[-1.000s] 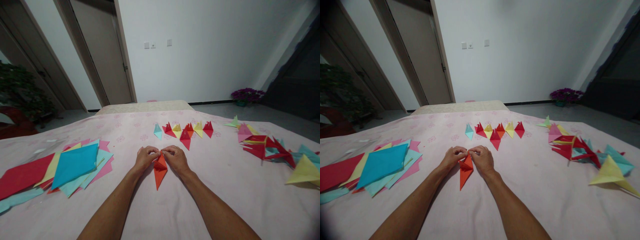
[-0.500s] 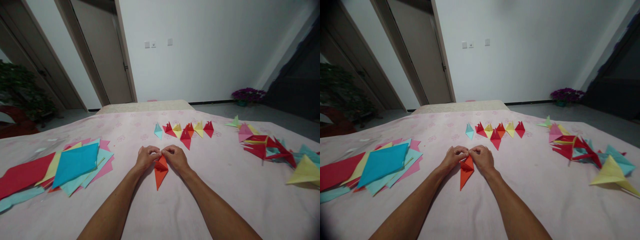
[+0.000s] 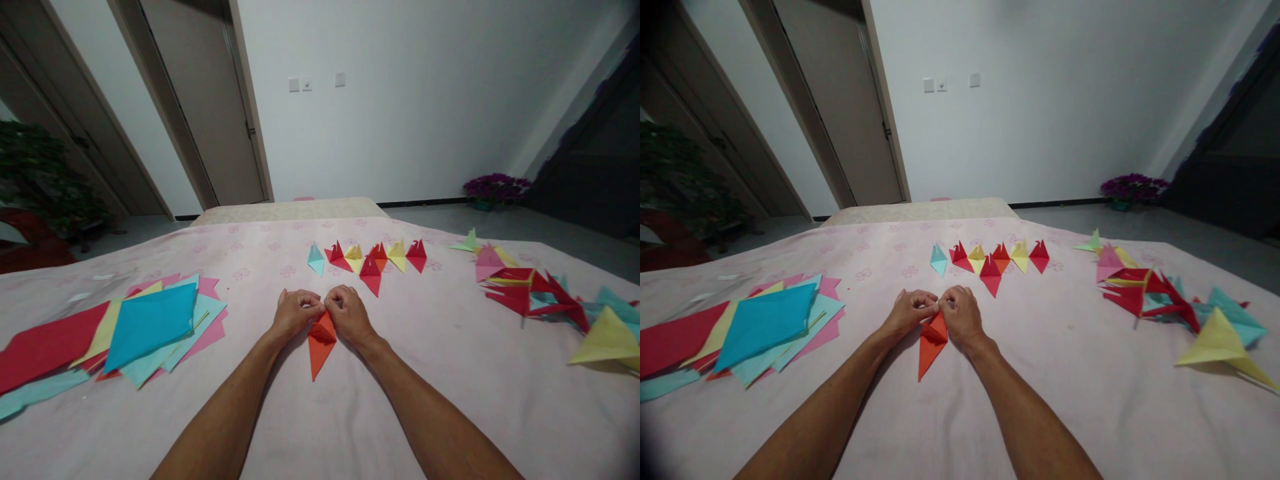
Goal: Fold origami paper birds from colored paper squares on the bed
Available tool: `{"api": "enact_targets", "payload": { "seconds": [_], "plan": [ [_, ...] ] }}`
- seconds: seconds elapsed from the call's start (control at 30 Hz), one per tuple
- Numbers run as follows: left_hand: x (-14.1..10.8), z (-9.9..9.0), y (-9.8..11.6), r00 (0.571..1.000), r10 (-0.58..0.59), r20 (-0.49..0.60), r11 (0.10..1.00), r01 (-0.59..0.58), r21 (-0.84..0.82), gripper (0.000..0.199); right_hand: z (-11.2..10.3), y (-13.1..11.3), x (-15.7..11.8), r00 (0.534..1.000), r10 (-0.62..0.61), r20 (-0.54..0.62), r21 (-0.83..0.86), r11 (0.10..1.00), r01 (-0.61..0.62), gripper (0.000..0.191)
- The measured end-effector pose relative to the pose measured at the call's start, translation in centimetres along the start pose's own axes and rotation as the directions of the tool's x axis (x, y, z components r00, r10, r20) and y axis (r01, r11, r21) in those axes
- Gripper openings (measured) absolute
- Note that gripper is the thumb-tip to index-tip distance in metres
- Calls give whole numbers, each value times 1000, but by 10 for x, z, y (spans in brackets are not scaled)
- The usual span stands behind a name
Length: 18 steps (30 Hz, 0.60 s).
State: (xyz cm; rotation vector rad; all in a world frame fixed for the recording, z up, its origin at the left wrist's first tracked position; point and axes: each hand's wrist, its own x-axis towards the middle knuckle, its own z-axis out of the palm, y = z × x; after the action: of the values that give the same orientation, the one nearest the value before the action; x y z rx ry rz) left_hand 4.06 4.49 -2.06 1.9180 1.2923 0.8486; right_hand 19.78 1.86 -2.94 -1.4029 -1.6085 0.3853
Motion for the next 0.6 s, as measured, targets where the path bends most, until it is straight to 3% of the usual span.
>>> {"api": "enact_targets", "payload": {
  "seconds": [0.27, 0.4, 0.6],
  "plan": [
    [0, 0, 1, 1000, -23, 1, 1000, 23, 3, 22, -3, 1, 0, 997, 44, 60, 23, 999, -45, 26],
    [0, 1, 1, 999, -39, -13, 999, 39, -1, 21, -6, 2, 0, 997, 73, 38, 62, 995, -75, 35],
    [1, 3, -4, 998, -56, -26, 998, 55, -32, 22, -6, -1, -1, 990, 141, -5, 111, 984, -139, 32]
  ]
}}
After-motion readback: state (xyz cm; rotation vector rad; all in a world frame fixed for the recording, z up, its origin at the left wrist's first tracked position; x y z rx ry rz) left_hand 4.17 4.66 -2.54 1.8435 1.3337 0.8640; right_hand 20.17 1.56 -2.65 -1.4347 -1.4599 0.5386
